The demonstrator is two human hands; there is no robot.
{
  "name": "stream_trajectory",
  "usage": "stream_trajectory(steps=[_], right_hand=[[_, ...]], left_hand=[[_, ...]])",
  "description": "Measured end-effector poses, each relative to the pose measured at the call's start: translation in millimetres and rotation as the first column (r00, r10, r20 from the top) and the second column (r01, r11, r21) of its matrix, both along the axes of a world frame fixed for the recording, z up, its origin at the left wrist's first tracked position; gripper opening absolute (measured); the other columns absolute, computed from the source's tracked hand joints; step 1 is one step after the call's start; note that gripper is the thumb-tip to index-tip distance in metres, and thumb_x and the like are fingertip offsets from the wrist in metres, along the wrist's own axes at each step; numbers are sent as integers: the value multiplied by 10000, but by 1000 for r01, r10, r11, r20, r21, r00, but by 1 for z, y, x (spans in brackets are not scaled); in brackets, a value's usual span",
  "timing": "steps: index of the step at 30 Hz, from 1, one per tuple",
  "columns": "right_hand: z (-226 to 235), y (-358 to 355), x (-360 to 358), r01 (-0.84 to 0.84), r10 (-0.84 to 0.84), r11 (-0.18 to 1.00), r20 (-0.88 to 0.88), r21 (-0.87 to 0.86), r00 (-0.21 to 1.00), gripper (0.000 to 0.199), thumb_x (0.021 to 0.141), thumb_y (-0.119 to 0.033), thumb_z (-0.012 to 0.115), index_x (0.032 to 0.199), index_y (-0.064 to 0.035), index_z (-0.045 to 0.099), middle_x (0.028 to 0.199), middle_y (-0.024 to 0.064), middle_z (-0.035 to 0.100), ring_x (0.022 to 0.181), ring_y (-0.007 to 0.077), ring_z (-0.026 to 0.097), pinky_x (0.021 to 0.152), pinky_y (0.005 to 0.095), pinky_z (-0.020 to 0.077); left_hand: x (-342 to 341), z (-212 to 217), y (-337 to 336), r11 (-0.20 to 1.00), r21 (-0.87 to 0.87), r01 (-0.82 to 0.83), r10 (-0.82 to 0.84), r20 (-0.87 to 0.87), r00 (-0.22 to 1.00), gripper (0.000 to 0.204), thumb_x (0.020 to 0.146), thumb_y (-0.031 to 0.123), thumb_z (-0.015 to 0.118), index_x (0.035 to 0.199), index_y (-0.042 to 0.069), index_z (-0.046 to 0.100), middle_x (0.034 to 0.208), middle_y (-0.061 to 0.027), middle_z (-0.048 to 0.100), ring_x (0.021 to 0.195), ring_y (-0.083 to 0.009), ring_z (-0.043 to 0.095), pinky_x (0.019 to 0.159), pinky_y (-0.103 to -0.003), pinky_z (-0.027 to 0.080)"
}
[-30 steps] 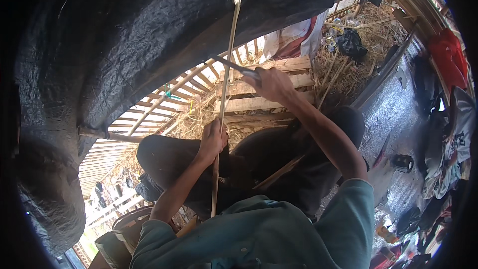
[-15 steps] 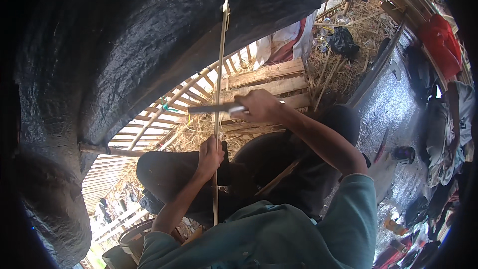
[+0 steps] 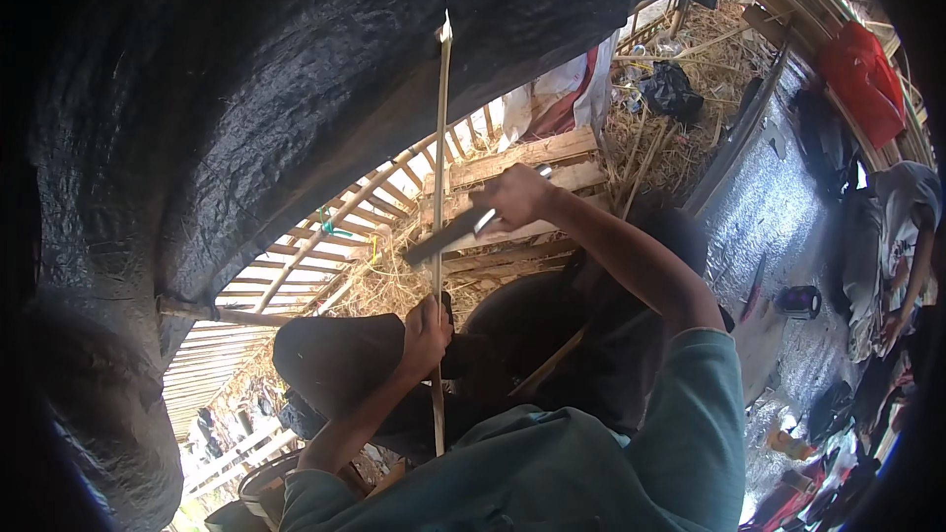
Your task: The person uses a cleaver-like blade to shave and smooth a long strip of wood while sitting in a bamboo enclosure. The person holds the wood strip and runs the blade along its length to remove thin shavings.
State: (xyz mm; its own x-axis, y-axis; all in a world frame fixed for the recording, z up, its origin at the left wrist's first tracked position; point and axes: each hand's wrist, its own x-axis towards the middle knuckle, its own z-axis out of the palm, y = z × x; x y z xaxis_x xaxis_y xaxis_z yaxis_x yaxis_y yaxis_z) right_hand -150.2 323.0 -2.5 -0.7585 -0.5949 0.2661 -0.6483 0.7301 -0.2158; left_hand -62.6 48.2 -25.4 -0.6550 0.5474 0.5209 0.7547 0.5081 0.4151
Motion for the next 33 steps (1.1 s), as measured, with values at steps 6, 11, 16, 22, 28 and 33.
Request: stream_trajectory(steps=[6, 11, 16, 22, 28, 33], right_hand=[[40, 3, -30, 538, -507, 841, 265, -55, 820, 518, 859, -526, 446, 897, -25, 569, 668, 198, 606, 650, 388, 612, 567, 463, 485], [30, -9, -6, -168, 175, 981, -66, 99, 982, 462, 774, -539, 575, 867, -87, 550, 578, 73, 566, 485, 270, 575, 453, 388, 462], [2, 4, -26, -81, 84, 996, 56, -47, 995, 460, 777, -515, 570, 949, -89, 555, 658, 121, 618, 610, 318, 621, 545, 414, 488], [14, -12, -26, 296, -257, 922, 175, -250, 950, 421, 809, -461, 578, 832, -41, 576, 555, 156, 564, 532, 327, 592, 506, 423, 468], [2, 10, -48, 526, -472, 834, 278, -169, 837, 484, 814, -498, 546, 802, -15, 583, 574, 173, 584, 542, 350, 601, 493, 445, 477], [36, 22, -36, 285, -289, 952, 19, 109, 957, 497, 810, -567, 499, 872, -80, 583, 591, 161, 583, 586, 325, 624, 516, 439, 493]], left_hand=[[8, 28, 2, 883, 211, -419, -108, 961, 256, 354, 966, 263, 329, 668, 83, 389, 497, 16, 342, 378, -68, 331, 365, -235, 284], [4, 22, 1, 924, 222, -313, -111, 936, 334, 391, 971, 313, 300, 651, 97, 365, 491, 22, 321, 365, -64, 312, 356, -217, 275], [-2, 21, -4, 869, 321, -378, -250, 942, 225, 400, 965, 344, 307, 656, 97, 359, 477, 18, 318, 360, -70, 310, 345, -233, 262], [-10, 31, 1, 833, 266, -485, -270, 961, 64, 378, 964, 329, 290, 671, 104, 374, 470, 14, 314, 353, -85, 325, 341, -241, 283], [-5, 30, 4, 897, 252, -364, -192, 962, 192, 376, 966, 326, 305, 685, 93, 394, 486, 19, 325, 366, -78, 328, 347, -238, 277], [-3, 21, -3, 944, 195, -266, -62, 897, 437, 389, 966, 323, 313, 668, 84, 385, 507, 16, 336, 379, -73, 330, 364, -236, 280]])
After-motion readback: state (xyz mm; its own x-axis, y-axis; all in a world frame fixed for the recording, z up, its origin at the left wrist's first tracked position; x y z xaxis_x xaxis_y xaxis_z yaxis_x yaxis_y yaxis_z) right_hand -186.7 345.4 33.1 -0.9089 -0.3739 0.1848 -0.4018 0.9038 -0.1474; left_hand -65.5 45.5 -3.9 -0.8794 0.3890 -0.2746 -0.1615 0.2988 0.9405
